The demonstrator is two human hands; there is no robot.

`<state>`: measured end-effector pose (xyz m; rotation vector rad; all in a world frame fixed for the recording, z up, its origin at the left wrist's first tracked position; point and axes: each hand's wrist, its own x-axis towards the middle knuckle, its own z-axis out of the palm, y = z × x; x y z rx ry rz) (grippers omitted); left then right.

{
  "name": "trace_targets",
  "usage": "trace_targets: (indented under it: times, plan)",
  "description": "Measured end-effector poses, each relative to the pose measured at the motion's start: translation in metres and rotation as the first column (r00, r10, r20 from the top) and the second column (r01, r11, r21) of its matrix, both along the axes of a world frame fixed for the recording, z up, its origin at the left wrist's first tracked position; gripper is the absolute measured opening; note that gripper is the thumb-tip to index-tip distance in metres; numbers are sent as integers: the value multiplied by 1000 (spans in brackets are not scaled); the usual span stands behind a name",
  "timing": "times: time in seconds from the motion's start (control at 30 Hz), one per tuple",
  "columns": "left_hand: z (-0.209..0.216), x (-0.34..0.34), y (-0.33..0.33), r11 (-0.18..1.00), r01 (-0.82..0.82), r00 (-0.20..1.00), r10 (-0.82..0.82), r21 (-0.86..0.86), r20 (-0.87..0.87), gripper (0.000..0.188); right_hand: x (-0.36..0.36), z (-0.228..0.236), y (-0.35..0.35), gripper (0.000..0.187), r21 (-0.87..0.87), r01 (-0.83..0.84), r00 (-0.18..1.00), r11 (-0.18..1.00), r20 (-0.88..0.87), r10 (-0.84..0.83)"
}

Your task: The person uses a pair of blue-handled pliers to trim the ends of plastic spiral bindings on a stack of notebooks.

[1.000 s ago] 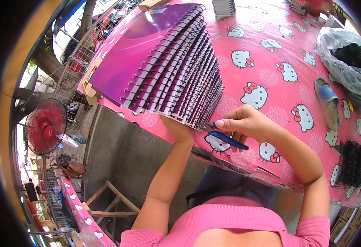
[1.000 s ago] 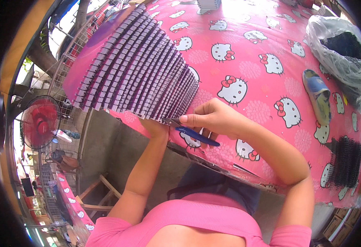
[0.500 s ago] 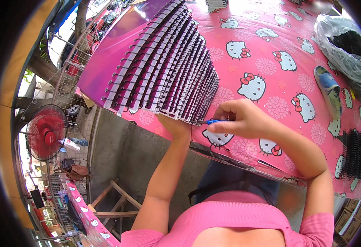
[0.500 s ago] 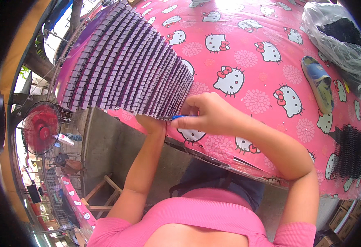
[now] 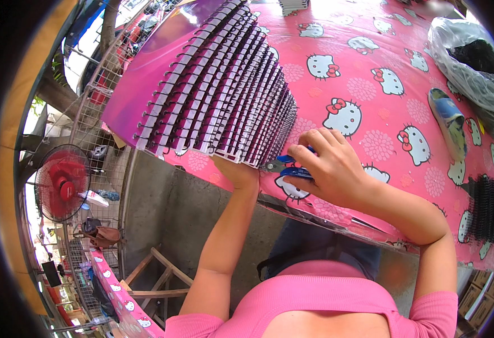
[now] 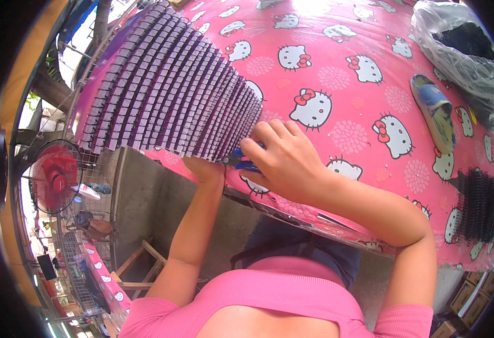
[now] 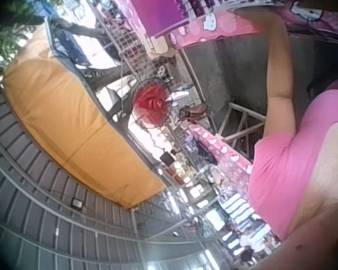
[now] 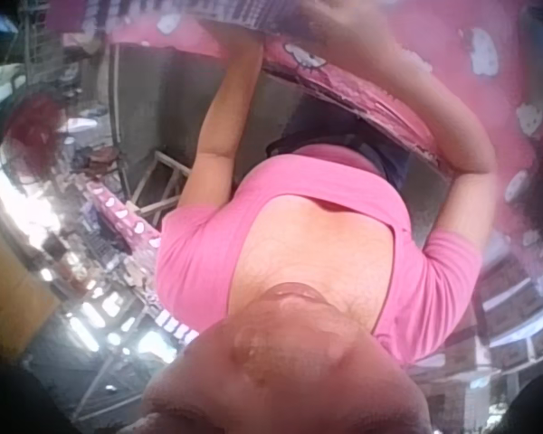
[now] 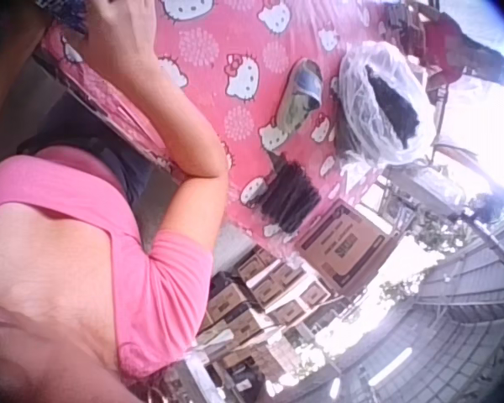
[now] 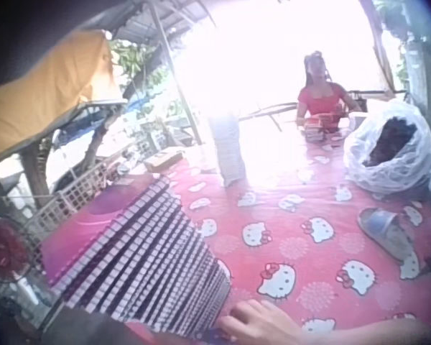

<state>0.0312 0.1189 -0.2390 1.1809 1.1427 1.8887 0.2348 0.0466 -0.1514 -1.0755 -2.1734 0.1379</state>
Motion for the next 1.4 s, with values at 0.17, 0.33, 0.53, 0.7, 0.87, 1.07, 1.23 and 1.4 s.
trace_targets:
  times: [0.17,0.33,0.53,0.7,0.87,1.07,1.23,1.4]
  plan:
    - [5,1,-6,987,-155,938,162,47,-306,41,12,20,24,38,-880,-288,938,378,-339,-75]
    - [-2,-3,-3,993,-116,976,119,26,-181,36,8,2,13,42,-723,-194,957,663,-287,-33]
    - [-7,-6,-1,996,-90,975,92,22,-203,37,5,-11,0,41,118,7,1000,993,16,-9]
    - [10,10,-7,996,17,982,0,-86,188,40,4,-22,7,39,-12,-79,993,997,-84,78]
    - [0,-1,-4,990,-128,967,110,-65,-228,39,9,16,18,35,-720,-158,981,676,-195,21]
    - [-5,-6,-3,996,-66,978,52,-64,-201,41,7,13,7,41,-748,-56,996,661,-92,-20]
    - [3,2,-6,999,9,999,-7,-47,46,39,9,-12,-6,42,-67,10,999,998,50,-7]
    - [-1,-1,-5,999,0,993,4,-38,115,41,-1,-14,7,37,-153,-78,997,985,-31,74]
